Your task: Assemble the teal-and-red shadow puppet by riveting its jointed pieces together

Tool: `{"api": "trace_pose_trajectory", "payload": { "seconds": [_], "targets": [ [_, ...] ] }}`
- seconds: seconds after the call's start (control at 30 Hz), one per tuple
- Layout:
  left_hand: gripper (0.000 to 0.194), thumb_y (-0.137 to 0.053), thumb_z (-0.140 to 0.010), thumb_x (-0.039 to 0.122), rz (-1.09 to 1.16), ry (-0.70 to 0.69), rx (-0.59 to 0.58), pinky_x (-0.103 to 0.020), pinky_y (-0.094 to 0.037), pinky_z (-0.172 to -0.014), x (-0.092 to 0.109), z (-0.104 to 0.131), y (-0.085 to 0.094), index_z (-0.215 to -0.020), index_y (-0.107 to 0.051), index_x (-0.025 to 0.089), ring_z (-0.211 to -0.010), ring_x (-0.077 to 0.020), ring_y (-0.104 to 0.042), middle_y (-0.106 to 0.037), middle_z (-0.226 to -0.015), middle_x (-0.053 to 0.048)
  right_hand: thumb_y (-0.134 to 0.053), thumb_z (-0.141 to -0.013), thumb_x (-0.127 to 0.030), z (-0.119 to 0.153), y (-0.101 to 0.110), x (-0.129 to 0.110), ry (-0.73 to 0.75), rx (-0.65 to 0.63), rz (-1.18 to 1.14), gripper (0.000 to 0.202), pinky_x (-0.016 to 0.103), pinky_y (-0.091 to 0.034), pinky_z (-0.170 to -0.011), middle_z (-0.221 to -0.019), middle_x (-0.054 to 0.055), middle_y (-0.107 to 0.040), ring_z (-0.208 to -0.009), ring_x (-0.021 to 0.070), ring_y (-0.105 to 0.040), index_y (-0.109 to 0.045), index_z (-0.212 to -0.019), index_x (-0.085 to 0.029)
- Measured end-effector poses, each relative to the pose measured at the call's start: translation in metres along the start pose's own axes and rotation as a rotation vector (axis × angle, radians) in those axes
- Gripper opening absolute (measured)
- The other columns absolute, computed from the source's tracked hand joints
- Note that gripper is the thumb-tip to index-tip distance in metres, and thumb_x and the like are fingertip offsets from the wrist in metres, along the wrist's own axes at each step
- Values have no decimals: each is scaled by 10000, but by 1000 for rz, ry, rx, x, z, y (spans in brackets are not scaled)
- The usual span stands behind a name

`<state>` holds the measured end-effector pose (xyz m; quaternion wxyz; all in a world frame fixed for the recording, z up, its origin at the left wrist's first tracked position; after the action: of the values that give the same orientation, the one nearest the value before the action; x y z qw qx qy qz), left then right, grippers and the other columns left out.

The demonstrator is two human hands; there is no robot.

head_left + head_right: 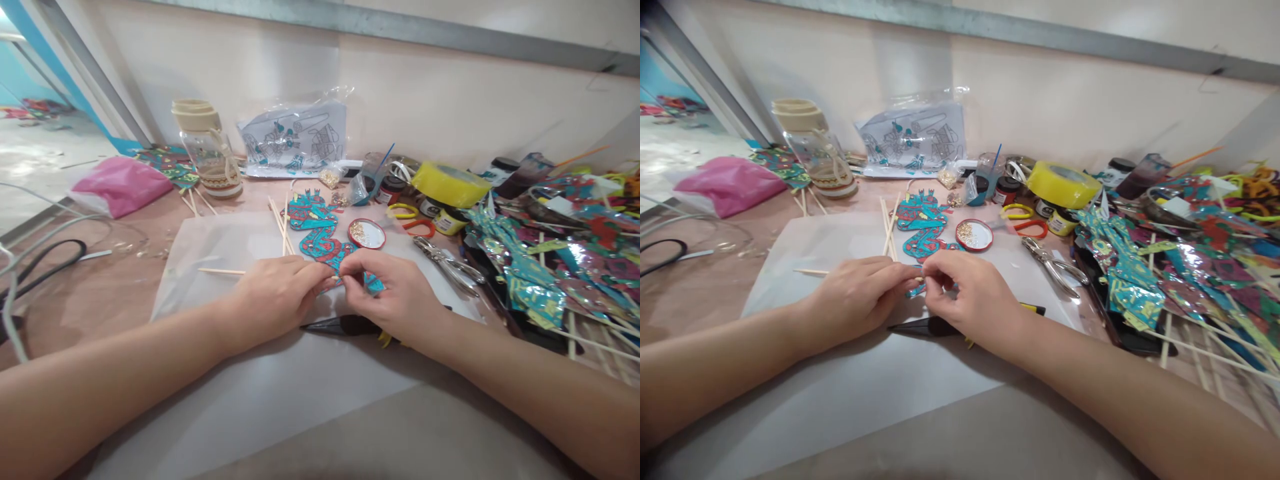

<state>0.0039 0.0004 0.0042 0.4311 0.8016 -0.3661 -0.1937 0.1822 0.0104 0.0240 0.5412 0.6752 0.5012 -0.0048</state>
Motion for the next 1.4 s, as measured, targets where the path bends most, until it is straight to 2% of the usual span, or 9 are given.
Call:
{"api": "trace_pose_trajectory", "payload": {
  "seconds": [0.33, 0.5, 0.63, 0.77, 0.97, 1.07, 1.17, 1.3, 1.4],
  "targets": [
    [198, -405, -950, 161, -63, -28, 19, -272, -402, -564, 1, 2, -1, -889, -593, 171, -634, -160, -607, -650, -706, -7, -520, -799, -155, -2, -4, 1, -258, -90, -247, 50, 197, -385, -548, -665, -41, -552, -598, 88, -488, -549, -774, -187],
    [179, -398, -930, 127, -173, -112, -62, -273, -407, -564, 5, 2, 5, -917, -572, 166, -639, -163, -598, -632, -705, -9, -548, -784, -186, -3, -10, 8, -415, -145, -474, 14, 186, -337, -478, -621, -60, -498, -534, 69, -439, -541, -774, -181],
    [161, -417, -922, 133, -283, -148, -84, -294, -423, -562, 11, -1, 10, -933, -577, 146, -666, -193, -611, -651, -751, -31, -539, -800, -200, -3, -12, 11, -531, -242, -616, 31, 177, -289, -419, -541, -77, -492, -448, 57, -411, -521, -780, -183],
    [169, -418, -919, 116, -207, -97, -73, -286, -415, -566, 7, -1, 6, -888, -577, 166, -637, -178, -603, -636, -705, -7, -515, -843, -212, -5, -8, 8, -529, -261, -633, 61, 184, -352, -454, -560, -64, -539, -481, 72, -483, -526, -791, -182],
    [269, -349, -996, 253, -34, 76, 13, -263, -426, -574, -1, -2, 2, -940, -597, 167, -630, -155, -631, -679, -721, -8, -570, -886, -332, -5, -2, 6, -378, -69, -642, 170, 216, -465, -616, -713, -25, -598, -646, 91, -569, -588, -837, -171],
    [265, -358, -995, 259, 2, 65, 14, -255, -429, -577, 0, -3, 4, -931, -598, 168, -621, -144, -622, -677, -717, -5, -665, -825, -343, -4, -4, 8, -392, -65, -688, 181, 241, -504, -682, -791, -6, -658, -720, 113, -625, -614, -886, -181],
    [254, -377, -988, 248, 17, 40, 39, -244, -422, -579, 0, -3, 6, -899, -601, 168, -598, -129, -597, -658, -685, 1, -711, -779, -333, -4, -6, 10, -445, -109, -742, 200, 254, -516, -676, -762, -11, -666, -703, 120, -637, -601, -852, -184],
    [252, -382, -981, 229, 14, 11, 60, -244, -416, -575, 1, -3, 8, -882, -606, 169, -587, -128, -582, -647, -668, 1, -689, -791, -339, -6, -7, 11, -486, -164, -806, 194, 259, -523, -610, -691, -24, -640, -608, 113, -620, -584, -828, -181],
    [256, -382, -978, 217, 26, 8, 64, -249, -426, -575, 1, -3, 8, -879, -611, 162, -580, -136, -576, -644, -667, 1, -681, -801, -388, -8, -5, 10, -444, -145, -813, 226, 261, -530, -633, -696, -13, -646, -626, 115, -621, -604, -813, -176]
  ]
}}
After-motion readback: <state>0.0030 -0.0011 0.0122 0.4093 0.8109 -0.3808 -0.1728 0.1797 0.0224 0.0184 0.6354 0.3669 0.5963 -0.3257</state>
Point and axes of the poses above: each hand's wrist, its own z-axis away from the middle knuckle, its own y-axis out of the back of the hand, x = y × z, the point moved 2 cm from there along -z, towards the middle knuckle
